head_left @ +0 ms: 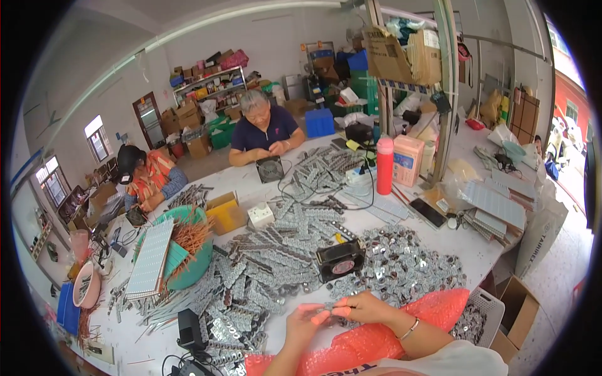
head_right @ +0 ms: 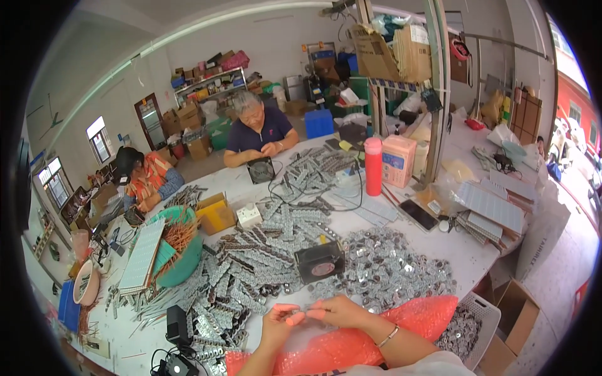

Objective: Manual assembly and inspection of small metal components at a factory workstation.

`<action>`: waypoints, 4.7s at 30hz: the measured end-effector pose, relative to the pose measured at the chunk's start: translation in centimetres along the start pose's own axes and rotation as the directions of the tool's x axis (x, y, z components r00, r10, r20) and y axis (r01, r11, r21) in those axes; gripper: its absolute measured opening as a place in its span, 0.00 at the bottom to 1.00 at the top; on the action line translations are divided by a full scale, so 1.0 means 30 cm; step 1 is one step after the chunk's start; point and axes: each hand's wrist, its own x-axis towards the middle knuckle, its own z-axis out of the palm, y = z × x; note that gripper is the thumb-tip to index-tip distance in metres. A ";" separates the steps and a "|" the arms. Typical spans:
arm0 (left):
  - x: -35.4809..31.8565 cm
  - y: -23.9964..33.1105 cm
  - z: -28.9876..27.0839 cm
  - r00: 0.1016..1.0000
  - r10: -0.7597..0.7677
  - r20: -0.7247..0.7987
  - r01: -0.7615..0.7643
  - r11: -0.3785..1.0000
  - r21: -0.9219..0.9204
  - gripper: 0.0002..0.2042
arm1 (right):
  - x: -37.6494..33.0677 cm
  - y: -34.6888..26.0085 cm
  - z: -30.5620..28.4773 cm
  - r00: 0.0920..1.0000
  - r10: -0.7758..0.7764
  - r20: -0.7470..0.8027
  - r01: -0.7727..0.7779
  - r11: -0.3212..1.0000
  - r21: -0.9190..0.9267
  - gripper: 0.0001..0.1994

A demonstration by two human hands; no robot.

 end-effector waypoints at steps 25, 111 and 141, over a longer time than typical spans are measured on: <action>-0.018 -0.007 0.018 0.889 0.458 -0.025 -0.404 0.808 0.429 0.08 | 0.011 -0.027 0.030 0.995 0.062 -0.080 -0.059 0.998 0.032 0.11; -0.006 0.024 0.037 0.968 0.216 -0.131 -0.177 0.950 0.256 0.14 | 0.024 -0.024 0.048 0.927 0.340 -0.158 -0.275 0.903 0.331 0.09; 0.136 0.039 -0.060 0.806 0.551 0.218 -0.300 0.062 0.952 0.22 | 0.023 0.008 0.105 0.982 0.160 0.104 -0.190 0.850 0.491 0.12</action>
